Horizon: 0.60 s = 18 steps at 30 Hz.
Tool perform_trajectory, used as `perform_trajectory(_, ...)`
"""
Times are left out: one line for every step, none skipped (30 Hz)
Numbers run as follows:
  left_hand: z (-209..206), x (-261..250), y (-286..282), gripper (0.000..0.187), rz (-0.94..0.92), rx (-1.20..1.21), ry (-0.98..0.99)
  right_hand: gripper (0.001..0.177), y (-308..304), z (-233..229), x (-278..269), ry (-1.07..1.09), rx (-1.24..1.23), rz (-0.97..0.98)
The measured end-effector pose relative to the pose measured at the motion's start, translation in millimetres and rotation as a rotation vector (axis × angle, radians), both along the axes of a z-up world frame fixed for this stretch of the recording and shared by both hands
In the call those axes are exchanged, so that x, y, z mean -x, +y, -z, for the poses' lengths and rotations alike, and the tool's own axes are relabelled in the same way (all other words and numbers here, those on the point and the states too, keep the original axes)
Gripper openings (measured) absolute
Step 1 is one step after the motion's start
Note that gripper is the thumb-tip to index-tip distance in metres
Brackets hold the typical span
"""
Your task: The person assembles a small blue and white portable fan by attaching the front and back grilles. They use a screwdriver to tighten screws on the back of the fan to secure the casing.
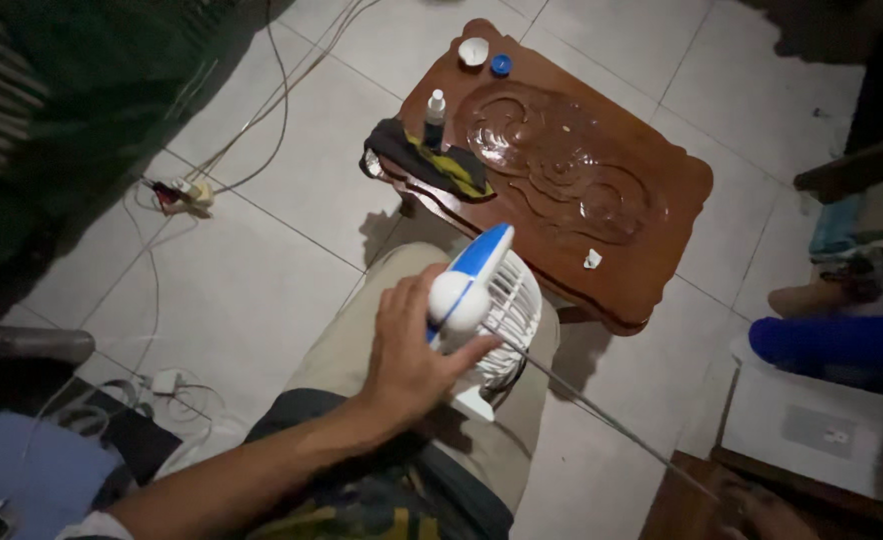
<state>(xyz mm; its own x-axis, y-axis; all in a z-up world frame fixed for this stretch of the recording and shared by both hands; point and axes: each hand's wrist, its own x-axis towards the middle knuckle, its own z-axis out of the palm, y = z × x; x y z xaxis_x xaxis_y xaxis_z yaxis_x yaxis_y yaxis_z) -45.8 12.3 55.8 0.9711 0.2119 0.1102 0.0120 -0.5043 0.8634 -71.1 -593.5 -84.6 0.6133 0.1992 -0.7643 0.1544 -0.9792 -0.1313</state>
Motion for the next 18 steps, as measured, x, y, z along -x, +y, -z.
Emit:
perform_trajectory(2.2, -0.9, 4.3, 0.081, -0.002, -0.022, -0.013, 0.061, 0.2, 1.4, 0.8, -0.017, -0.02, 0.014)
perform_trajectory(4.8, -0.8, 9.4, 0.074, -0.005, -0.045, -0.023, 0.06, 1.1, 3.2, 4.4, -0.029, -0.039, 0.027)
perform_trajectory(7.8, -1.6, 14.8, 0.07, 0.021, -0.027, -0.06, 0.06, 2.8, 6.0, 6.9, -0.04, -0.056, 0.04)
perform_trajectory(10.6, -3.4, 19.7, 0.067, 0.046, -0.008, -0.099, 0.06, 3.7, 8.1, 7.8, -0.046, -0.063, 0.045)
perform_trajectory(13.1, -4.5, 23.7, 0.063, 0.072, 0.011, -0.137, 0.06, 4.9, 10.5, 9.8, -0.058, -0.082, 0.055)
perform_trajectory(15.4, -3.4, 27.4, 0.062, 0.093, -0.006, -0.151, 0.06, 6.3, 13.5, 11.3, -0.057, -0.075, 0.049)
perform_trajectory(17.6, -2.6, 30.9, 0.061, 0.115, -0.022, -0.164, 0.06, 7.4, 15.8, 14.7, -0.06, -0.086, 0.055)
perform_trajectory(19.8, -2.7, 33.1, 0.059, 0.133, -0.039, -0.177, 0.06, 9.6, 18.1, 15.5, -0.069, -0.096, 0.06)
perform_trajectory(22.2, -3.5, 33.8, 0.059, 0.122, -0.049, -0.196, 0.06, 12.1, 19.0, 16.6, -0.073, -0.109, 0.064)
perform_trajectory(25.0, -3.6, 33.2, 0.059, 0.111, -0.057, -0.214, 0.06, 13.0, 21.5, 17.5, -0.079, -0.114, 0.069)
perform_trajectory(27.9, -3.8, 32.8, 0.058, 0.1, -0.065, -0.232, 0.06, 13.7, 26.7, 17.6, -0.084, -0.122, 0.072)
perform_trajectory(30.8, -4.8, 32.8, 0.058, 0.09, -0.046, -0.184, 0.06, 14.4, 30.0, 18.3, -0.089, -0.127, 0.077)
perform_trajectory(33.6, -6.1, 33.1, 0.057, 0.08, -0.026, -0.136, 0.06, 14.2, 30.2, 19.6, -0.093, -0.134, 0.08)
perform_trajectory(36.5, -7.6, 32.1, 0.056, 0.07, -0.004, -0.088, 0.06, 12.7, 27.4, 21.1, -0.099, -0.134, 0.082)
perform_trajectory(39.2, -9.3, 30.6, 0.057, 0.07, -0.02, -0.098, 0.06, 11.5, 23.8, 22.9, -0.102, -0.136, 0.088)
perform_trajectory(41.2, -11.1, 29.7, 0.059, 0.066, -0.038, -0.109, 0.06, 11.5, 20.8, 23.0, -0.104, -0.139, 0.087)
perform_trajectory(42.6, -12.3, 29.2, 0.06, 0.063, -0.056, -0.119, 0.06, 11.9, 18.0, 23.3, -0.108, -0.141, 0.085)
perform_trajectory(43.7, -13.0, 27.8, 0.058, 0.058, -0.061, -0.127, 0.06, 11.4, 17.9, 22.6, -0.105, -0.141, 0.083)
